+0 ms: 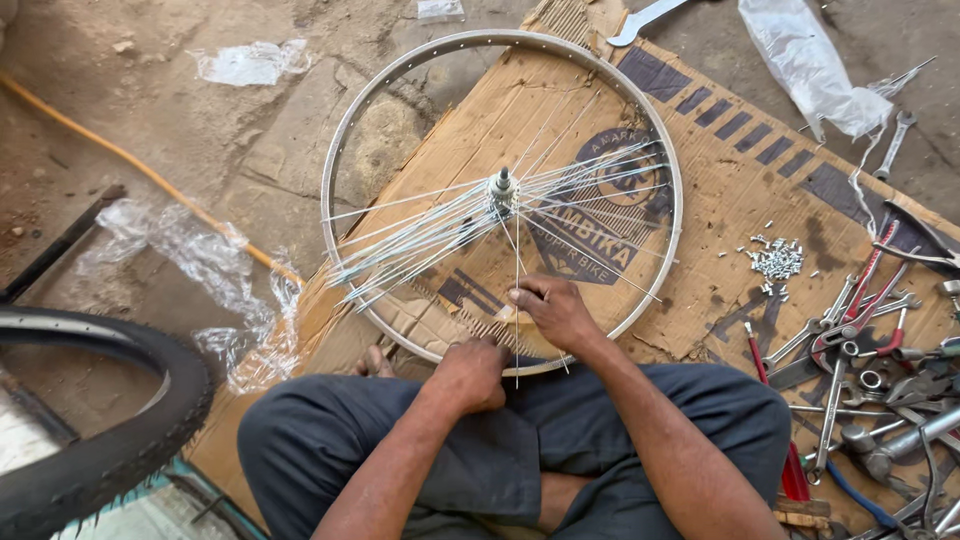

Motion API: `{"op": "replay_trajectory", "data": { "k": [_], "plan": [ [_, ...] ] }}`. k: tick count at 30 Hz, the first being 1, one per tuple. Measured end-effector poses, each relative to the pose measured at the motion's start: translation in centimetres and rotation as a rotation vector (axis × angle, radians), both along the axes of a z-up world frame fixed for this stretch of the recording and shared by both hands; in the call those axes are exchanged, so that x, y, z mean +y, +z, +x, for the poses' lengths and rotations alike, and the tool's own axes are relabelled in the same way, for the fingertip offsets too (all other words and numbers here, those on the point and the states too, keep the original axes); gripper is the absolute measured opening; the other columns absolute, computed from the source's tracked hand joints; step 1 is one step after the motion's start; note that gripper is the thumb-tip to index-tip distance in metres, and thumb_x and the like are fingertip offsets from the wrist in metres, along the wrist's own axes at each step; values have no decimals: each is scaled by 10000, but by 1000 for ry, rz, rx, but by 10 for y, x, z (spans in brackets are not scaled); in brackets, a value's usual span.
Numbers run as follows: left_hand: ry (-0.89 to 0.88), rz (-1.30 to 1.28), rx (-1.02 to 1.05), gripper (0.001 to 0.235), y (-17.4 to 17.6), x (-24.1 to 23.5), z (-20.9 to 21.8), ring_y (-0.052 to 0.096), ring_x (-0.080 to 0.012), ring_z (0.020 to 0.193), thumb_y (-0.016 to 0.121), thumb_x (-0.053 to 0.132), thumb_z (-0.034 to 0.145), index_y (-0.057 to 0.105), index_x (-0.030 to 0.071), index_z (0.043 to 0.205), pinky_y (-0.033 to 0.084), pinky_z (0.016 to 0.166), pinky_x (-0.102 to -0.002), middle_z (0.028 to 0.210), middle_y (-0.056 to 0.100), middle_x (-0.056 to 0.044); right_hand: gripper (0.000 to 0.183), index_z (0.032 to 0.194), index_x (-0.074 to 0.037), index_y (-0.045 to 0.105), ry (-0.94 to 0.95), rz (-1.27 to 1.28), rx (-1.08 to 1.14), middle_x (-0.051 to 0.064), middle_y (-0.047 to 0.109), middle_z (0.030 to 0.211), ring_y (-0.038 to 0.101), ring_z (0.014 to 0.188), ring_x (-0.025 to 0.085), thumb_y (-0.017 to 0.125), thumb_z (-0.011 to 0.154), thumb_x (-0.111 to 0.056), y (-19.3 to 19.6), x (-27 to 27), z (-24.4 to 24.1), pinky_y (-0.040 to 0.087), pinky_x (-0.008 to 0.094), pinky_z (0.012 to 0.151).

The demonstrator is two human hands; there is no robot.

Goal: The person removes a tire from a bicycle rim and then proceeds to lace a new wheel. They insert spokes into the hub and connect them to the rim, securing them with nipples. The process involves repetitive hand movements to thread and tighten the spokes.

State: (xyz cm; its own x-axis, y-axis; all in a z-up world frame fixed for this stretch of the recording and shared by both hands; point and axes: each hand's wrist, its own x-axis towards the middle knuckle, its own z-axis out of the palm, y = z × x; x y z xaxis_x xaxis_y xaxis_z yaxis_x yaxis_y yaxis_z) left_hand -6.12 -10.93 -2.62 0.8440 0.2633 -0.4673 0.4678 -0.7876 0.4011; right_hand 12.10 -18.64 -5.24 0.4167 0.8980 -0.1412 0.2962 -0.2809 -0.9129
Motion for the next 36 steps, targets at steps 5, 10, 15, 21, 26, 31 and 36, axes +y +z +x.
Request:
{"op": "replay_trajectory", "data": {
  "k": [5, 10, 15, 21, 26, 31, 36],
  "plan": [
    [-34, 43, -126, 198, -6, -6, -7, 678, -402, 949, 682, 73, 734, 762, 62, 915, 549, 815, -505, 985, 691, -186, 254, 1041, -33, 743, -31, 1, -13, 110, 738, 901, 697, 793, 190, 699, 911, -247, 15, 2, -1, 542, 342, 738],
    [46, -182, -222, 250, 43, 8, -7, 684, -384, 926, 690, 53, 668, 782, 72, 900, 543, 810, -474, 950, 734, -153, 285, 1020, -65, 770, 85, -155, -7, 93, 743, 874, 672, 752, 182, 719, 897, -316, 47, 15, 22, 536, 340, 705],
    [151, -329, -230, 289, 79, 17, 3, 729, -307, 885, 656, 64, 704, 754, 41, 976, 576, 809, -398, 948, 757, -147, 325, 983, -38, 763, 116, -328, -33, 100, 731, 849, 653, 743, 181, 709, 916, -352, 74, 36, 44, 519, 366, 694],
    [241, -623, -319, 295, 85, 43, 9, 711, -206, 878, 647, 183, 838, 724, 8, 1064, 555, 793, -338, 948, 760, -94, 289, 931, -19, 781, 91, -278, 24, 98, 726, 773, 632, 688, 167, 677, 907, -289, 77, 55, 59, 520, 363, 669],
    [425, -846, -194, 572, 86, 53, 11, 664, -208, 780, 453, 520, 1004, 706, 16, 1102, 528, 709, -342, 866, 737, -104, 238, 929, -52, 760, 37, -257, 191, 48, 675, 752, 571, 669, 136, 687, 922, -278, 67, 56, 65, 495, 347, 645],
    [412, -883, -205, 757, 89, 58, 12, 694, -212, 778, 353, 659, 985, 709, 3, 1114, 541, 727, -346, 908, 787, -172, 269, 878, -14, 740, -40, -307, 170, 47, 626, 749, 492, 661, 142, 693, 962, -265, 75, 53, 62, 420, 332, 613],
    [443, -900, -190, 929, 101, 60, 14, 758, -278, 844, 309, 794, 891, 705, 8, 1187, 598, 757, -396, 964, 789, -228, 242, 897, -26, 734, 5, -326, 130, 24, 602, 737, 471, 654, 134, 690, 957, -256, 96, 48, 51, 425, 320, 608]
  ]
}}
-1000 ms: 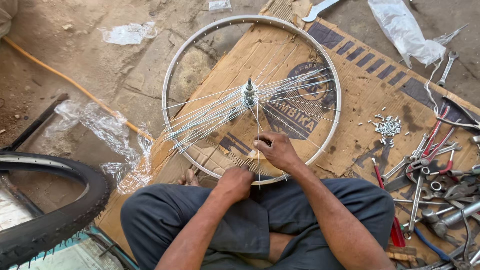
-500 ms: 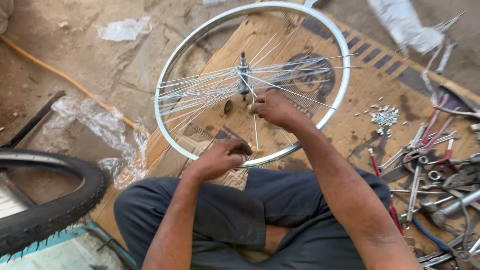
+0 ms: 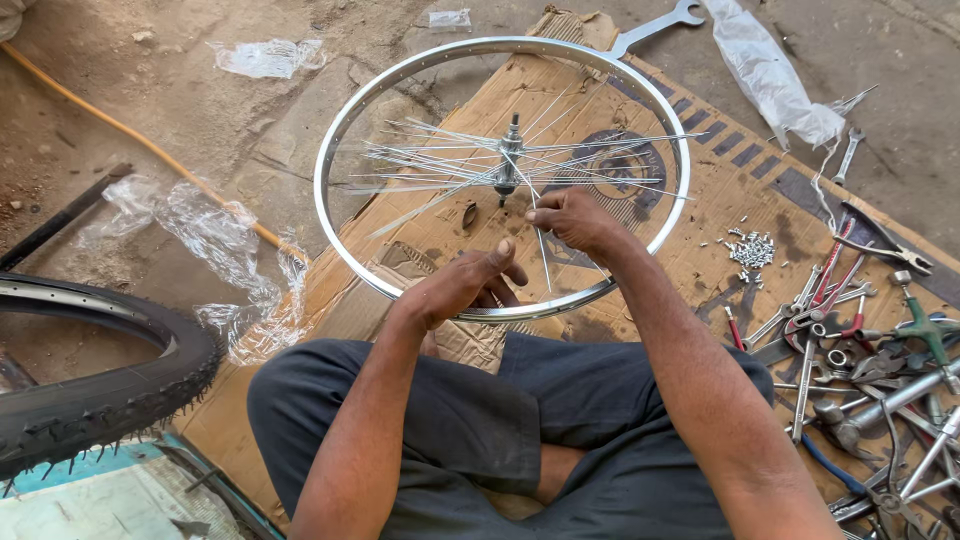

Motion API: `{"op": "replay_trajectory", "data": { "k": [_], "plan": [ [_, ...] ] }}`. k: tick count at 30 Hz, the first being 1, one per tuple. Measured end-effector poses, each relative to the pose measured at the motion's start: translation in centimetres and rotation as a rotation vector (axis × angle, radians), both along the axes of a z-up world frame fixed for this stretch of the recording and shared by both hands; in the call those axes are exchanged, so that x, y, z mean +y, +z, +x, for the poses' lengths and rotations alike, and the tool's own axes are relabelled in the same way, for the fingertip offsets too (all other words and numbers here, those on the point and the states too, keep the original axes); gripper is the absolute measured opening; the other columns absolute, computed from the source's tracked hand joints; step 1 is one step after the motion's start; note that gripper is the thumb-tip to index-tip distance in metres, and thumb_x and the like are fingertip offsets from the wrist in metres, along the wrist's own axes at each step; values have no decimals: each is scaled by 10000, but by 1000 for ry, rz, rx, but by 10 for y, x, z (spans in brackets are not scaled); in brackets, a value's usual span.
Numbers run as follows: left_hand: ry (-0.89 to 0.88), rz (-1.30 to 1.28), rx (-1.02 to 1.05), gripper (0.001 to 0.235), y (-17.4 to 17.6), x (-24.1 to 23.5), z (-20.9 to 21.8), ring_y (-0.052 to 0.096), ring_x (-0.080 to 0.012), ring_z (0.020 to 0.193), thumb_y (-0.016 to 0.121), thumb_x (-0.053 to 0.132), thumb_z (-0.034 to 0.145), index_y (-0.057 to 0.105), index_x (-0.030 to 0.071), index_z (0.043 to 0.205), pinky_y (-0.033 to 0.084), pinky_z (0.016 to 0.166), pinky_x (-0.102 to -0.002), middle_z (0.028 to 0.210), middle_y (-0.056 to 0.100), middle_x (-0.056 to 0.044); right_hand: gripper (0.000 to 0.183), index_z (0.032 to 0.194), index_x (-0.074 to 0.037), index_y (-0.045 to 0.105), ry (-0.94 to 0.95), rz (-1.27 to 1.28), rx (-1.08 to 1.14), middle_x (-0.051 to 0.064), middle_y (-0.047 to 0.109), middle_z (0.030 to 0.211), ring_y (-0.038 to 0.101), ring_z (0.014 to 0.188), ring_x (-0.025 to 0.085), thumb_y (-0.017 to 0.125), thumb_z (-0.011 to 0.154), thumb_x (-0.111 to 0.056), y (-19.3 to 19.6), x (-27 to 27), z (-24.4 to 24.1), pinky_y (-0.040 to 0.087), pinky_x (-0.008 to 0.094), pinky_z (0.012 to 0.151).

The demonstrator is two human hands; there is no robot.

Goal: The person removes a tire from a bicycle rim and then proceeds to lace a new wheel. They insert spokes into the hub and connect them to the rim, securing them with nipples. The process involves repetitive hand movements to thread and tighten the spokes.

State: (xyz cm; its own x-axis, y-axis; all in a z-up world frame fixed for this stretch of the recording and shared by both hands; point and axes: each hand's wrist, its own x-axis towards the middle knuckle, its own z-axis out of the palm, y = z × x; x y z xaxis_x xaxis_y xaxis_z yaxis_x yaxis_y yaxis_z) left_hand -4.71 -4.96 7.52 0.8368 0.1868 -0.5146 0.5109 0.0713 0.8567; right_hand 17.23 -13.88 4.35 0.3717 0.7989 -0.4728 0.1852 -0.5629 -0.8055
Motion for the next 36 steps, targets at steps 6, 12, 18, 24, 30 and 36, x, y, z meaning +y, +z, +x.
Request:
{"op": "replay_trajectory", "data": {
  "k": [6, 12, 18, 24, 30, 36],
  "plan": [
    [-7, -2, 44, 965, 2, 3, 6, 770, -321, 855, 307, 826, 832, 653, 39, 1270, 615, 750, -436, 981, 772, -203, 252, 937, -36, 739, -27, 1, 22, 17, 598, 740, 470, 654, 139, 684, 954, -282, 3, 3, -8, 420, 346, 622],
    [-42, 176, 74, 614, -18, -8, 21, 722, -267, 803, 626, 542, 925, 733, -52, 1040, 555, 711, -419, 909, 784, -201, 270, 985, -13, 757, 86, 61, -155, 69, 662, 799, 553, 738, 160, 713, 932, -274, -9, 1, -10, 482, 369, 695],
    [-279, 565, -156, 310, -87, -30, 28, 687, -341, 794, 596, 297, 939, 738, 22, 959, 515, 711, -467, 866, 717, -196, 302, 1039, -34, 763, 119, 111, -252, 97, 715, 897, 638, 828, 187, 733, 897, -299, -29, -9, -19, 509, 379, 756],
    [-386, 756, -390, 277, -148, -43, 20, 667, -363, 798, 516, 228, 986, 725, 46, 990, 502, 695, -474, 871, 679, -191, 315, 1058, -45, 743, 100, 115, -292, 114, 725, 924, 668, 826, 207, 723, 898, -316, -41, -20, -29, 521, 374, 761],
    [-67, 163, 107, 474, -95, -59, 12, 615, -229, 667, 559, 420, 1010, 705, -25, 940, 510, 637, -420, 749, 674, -119, 299, 1049, -34, 741, 81, 257, -274, 115, 726, 914, 667, 803, 203, 718, 896, -290, -60, -35, -34, 527, 372, 747],
    [-59, 249, 33, 487, -86, -63, 9, 578, -219, 636, 550, 412, 1028, 681, -27, 862, 482, 625, -403, 680, 632, -118, 298, 1117, -50, 640, 11, 179, -142, 137, 706, 924, 682, 756, 254, 699, 876, -215, -51, -78, -30, 570, 419, 692]
  ]
}}
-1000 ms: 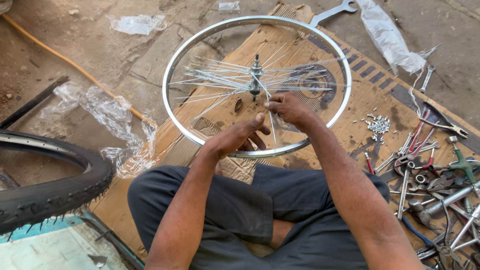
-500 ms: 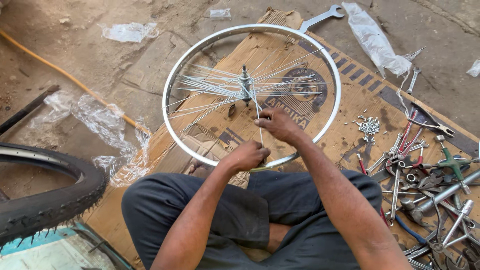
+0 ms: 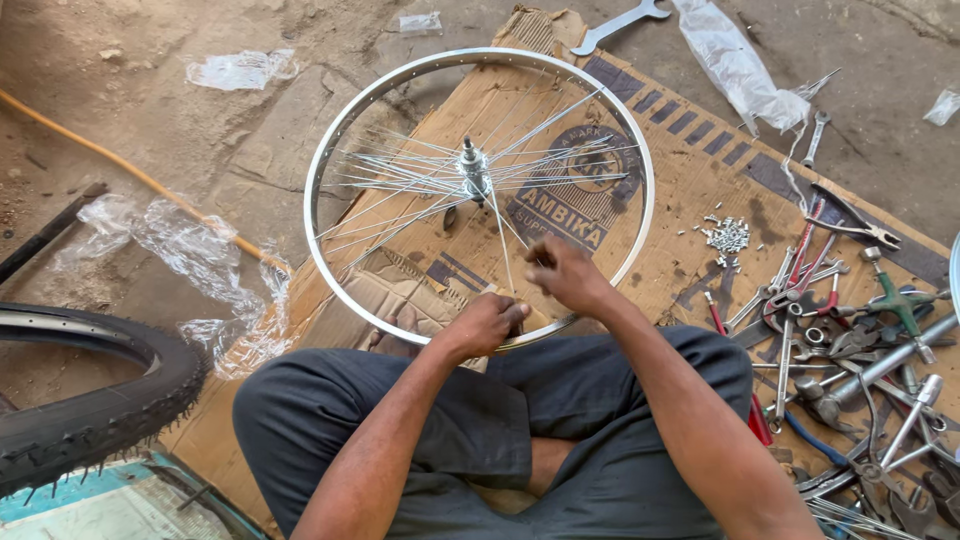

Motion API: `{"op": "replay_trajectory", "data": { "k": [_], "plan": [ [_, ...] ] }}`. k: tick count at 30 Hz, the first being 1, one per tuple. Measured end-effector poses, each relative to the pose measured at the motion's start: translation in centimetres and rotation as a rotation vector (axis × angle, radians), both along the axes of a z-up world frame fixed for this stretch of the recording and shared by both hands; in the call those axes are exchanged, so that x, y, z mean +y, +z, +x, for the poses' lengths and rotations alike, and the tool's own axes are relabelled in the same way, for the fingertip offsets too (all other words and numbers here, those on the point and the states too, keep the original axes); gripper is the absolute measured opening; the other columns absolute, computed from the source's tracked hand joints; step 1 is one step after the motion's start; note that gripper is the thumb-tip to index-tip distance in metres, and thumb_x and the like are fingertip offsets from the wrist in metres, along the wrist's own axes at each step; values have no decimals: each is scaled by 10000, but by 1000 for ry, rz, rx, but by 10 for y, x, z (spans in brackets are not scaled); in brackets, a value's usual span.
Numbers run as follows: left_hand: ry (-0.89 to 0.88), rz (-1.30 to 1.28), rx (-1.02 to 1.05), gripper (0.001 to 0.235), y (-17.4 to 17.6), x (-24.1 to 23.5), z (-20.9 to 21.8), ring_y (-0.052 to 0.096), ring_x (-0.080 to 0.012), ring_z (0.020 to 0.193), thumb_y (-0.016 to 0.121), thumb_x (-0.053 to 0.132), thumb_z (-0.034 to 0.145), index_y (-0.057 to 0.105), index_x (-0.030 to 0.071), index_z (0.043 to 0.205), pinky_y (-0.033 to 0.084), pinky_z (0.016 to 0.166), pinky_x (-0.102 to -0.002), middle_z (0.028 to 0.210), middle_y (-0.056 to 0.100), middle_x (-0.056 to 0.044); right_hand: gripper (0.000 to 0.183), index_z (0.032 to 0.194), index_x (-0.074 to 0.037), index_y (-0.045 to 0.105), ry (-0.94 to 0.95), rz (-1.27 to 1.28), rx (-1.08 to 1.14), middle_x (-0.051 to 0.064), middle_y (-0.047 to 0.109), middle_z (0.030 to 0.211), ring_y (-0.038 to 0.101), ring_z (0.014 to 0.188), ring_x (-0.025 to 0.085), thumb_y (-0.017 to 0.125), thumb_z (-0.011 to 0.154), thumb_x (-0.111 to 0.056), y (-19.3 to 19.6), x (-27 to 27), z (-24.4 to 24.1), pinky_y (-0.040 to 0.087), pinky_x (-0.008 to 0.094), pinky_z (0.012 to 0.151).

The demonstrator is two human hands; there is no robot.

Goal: The person removes a tire from a bicycle rim and then proceeds to lace a new wheel. They insert spokes into the hub and connect them to the rim, securing them with nipples. The process involves repetitive hand movements to thread and tighten the spokes.

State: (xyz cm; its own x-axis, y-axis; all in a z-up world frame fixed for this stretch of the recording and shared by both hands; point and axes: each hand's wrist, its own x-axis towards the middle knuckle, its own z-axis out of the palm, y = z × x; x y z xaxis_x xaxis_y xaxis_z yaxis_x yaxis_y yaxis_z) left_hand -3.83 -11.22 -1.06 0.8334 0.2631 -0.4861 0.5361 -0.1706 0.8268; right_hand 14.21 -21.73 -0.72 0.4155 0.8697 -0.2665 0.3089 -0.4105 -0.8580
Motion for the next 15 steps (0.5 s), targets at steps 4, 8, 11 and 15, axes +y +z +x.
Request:
{"op": "replay_trajectory", "data": {
  "k": [4, 8, 11, 15],
  "plan": [
    [16, -4, -41, 502, -6, -4, 1, 577, -215, 619, 531, 391, 1036, 674, -28, 799, 482, 627, -395, 649, 632, -106, 454, 1285, -99, 571, 110, -103, -482, 189, 725, 877, 679, 831, 407, 685, 850, -164, 11, -43, -12, 523, 531, 736],
    [-19, -3, -31, 450, -14, -10, 2, 561, -207, 612, 579, 364, 1012, 660, -23, 797, 470, 612, -404, 648, 621, -99, 269, 1154, -125, 642, 88, -136, -539, 204, 724, 885, 686, 885, 425, 667, 904, -224, 10, -52, -23, 526, 545, 789],
    [-46, 1, -52, 389, -14, -11, -1, 551, -194, 607, 616, 328, 990, 663, -14, 811, 458, 609, -391, 650, 614, -90, 256, 1132, -124, 661, 67, -133, -526, 207, 724, 891, 686, 901, 418, 653, 899, -230, 8, -50, -25, 528, 539, 796],
    [-2, -130, 56, 334, -1, -4, -1, 527, -176, 606, 664, 282, 963, 679, -16, 813, 448, 595, -389, 651, 600, -74, 244, 1081, -103, 681, 46, -63, -549, 205, 727, 901, 687, 908, 415, 649, 863, -210, 9, -49, -22, 535, 527, 808]
  ]
}}
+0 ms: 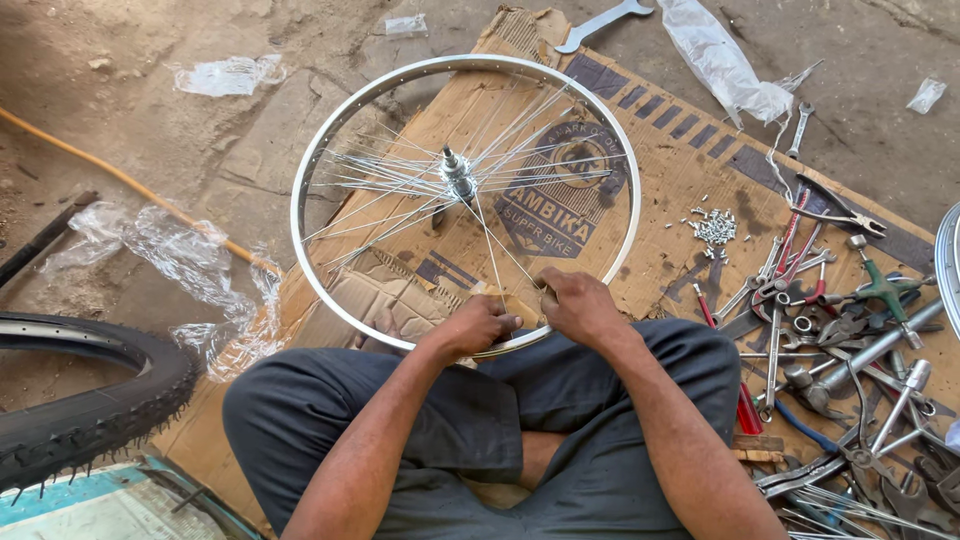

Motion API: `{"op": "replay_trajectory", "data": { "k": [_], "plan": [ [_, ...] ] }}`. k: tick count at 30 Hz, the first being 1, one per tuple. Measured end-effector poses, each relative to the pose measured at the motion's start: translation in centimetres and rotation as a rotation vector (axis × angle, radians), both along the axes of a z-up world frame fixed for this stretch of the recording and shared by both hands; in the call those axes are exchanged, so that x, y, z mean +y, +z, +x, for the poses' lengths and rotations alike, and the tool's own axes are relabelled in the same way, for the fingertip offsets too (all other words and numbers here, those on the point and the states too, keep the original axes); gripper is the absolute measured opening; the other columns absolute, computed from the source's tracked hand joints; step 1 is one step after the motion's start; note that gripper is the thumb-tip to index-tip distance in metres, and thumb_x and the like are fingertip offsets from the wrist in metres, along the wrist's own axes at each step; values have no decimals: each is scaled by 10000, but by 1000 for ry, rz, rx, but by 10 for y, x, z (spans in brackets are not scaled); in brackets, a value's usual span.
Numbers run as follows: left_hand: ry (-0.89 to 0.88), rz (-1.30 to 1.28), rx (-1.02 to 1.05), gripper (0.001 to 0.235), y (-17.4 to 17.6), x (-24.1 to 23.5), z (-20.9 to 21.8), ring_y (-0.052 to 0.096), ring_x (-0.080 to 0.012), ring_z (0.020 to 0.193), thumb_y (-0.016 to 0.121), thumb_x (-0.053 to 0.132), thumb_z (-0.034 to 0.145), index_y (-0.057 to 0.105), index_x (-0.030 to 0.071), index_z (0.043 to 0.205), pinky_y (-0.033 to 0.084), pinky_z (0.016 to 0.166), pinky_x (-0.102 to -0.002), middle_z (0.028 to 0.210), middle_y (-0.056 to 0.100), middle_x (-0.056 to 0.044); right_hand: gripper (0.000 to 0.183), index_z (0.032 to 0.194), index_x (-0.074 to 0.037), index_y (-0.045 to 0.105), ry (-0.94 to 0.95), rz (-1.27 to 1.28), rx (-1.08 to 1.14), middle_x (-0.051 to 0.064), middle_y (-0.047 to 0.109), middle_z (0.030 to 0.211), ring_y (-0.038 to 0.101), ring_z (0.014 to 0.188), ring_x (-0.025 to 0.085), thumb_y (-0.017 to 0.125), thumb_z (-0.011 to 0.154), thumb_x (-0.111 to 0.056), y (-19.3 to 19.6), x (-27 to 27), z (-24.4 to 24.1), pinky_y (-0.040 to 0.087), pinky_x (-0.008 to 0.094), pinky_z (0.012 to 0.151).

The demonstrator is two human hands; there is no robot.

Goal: The person removes a tire from a bicycle rim and then proceeds to lace a new wheel. They insert spokes into the hub and connect them to the rim, securing them with nipples. The process involves repetitive hand movements to thread and tighten the spokes.

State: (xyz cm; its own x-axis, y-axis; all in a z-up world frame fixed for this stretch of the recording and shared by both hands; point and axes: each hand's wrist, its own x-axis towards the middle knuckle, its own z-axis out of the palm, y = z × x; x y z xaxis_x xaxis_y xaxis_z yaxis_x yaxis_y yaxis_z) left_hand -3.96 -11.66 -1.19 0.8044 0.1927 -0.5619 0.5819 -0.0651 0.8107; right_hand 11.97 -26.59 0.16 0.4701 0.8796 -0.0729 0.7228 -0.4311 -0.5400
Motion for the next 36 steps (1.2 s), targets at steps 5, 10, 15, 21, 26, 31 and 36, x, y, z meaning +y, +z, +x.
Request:
{"op": "replay_trajectory", "data": {
  "k": [5, 10, 15, 21, 26, 31, 36],
  "plan": [
    [-29, 30, -1, 343, 18, 8, 0, 525, -162, 591, 709, 293, 938, 712, -12, 780, 451, 594, -368, 627, 619, -72, 230, 1041, -95, 714, -20, 46, -25, 195, 733, 918, 696, 907, 402, 637, 838, -173, 9, 2, 2, 540, 516, 813],
    [12, -37, 137, 332, 36, 17, -3, 538, -158, 493, 741, 267, 913, 734, -18, 743, 444, 488, -373, 588, 624, -80, 278, 1071, -81, 724, -12, 77, 37, 187, 737, 894, 707, 869, 374, 639, 817, -154, 13, 5, 0, 550, 492, 803],
    [1, -33, 135, 347, 44, 21, -2, 525, -146, 477, 760, 265, 905, 733, -37, 736, 438, 451, -372, 576, 605, -78, 273, 1079, -69, 732, -6, 159, -14, 174, 741, 884, 715, 839, 362, 639, 830, -133, 7, 8, -5, 562, 480, 785],
    [45, -89, 155, 242, 58, 20, -1, 555, -150, 500, 758, 203, 902, 737, -32, 847, 444, 467, -355, 622, 644, -71, 317, 1116, -70, 722, -13, 248, -42, 157, 744, 896, 718, 807, 354, 650, 809, -102, 17, 7, -8, 566, 470, 737],
    [110, -118, 103, 170, 42, 21, 0, 605, -141, 583, 748, 139, 889, 721, -27, 918, 486, 532, -324, 698, 681, -67, 329, 1153, -86, 727, -22, 217, -28, 158, 744, 881, 721, 821, 346, 670, 830, -114, 21, 11, -10, 557, 471, 759],
    [104, -36, 56, 184, 0, 20, -7, 624, -166, 612, 799, 110, 852, 719, -56, 868, 488, 551, -331, 703, 683, -86, 351, 1160, -99, 723, -1, -87, 258, 153, 738, 901, 706, 860, 300, 747, 824, -197, 14, 19, 6, 553, 419, 781],
    [63, 146, 9, 216, -27, 22, -12, 603, -152, 626, 808, 153, 839, 722, -45, 833, 477, 567, -340, 695, 683, -95, 345, 1126, -56, 738, 20, -199, 515, 121, 762, 956, 748, 874, 253, 695, 788, -112, -2, 21, 20, 602, 387, 784]
  ]
}}
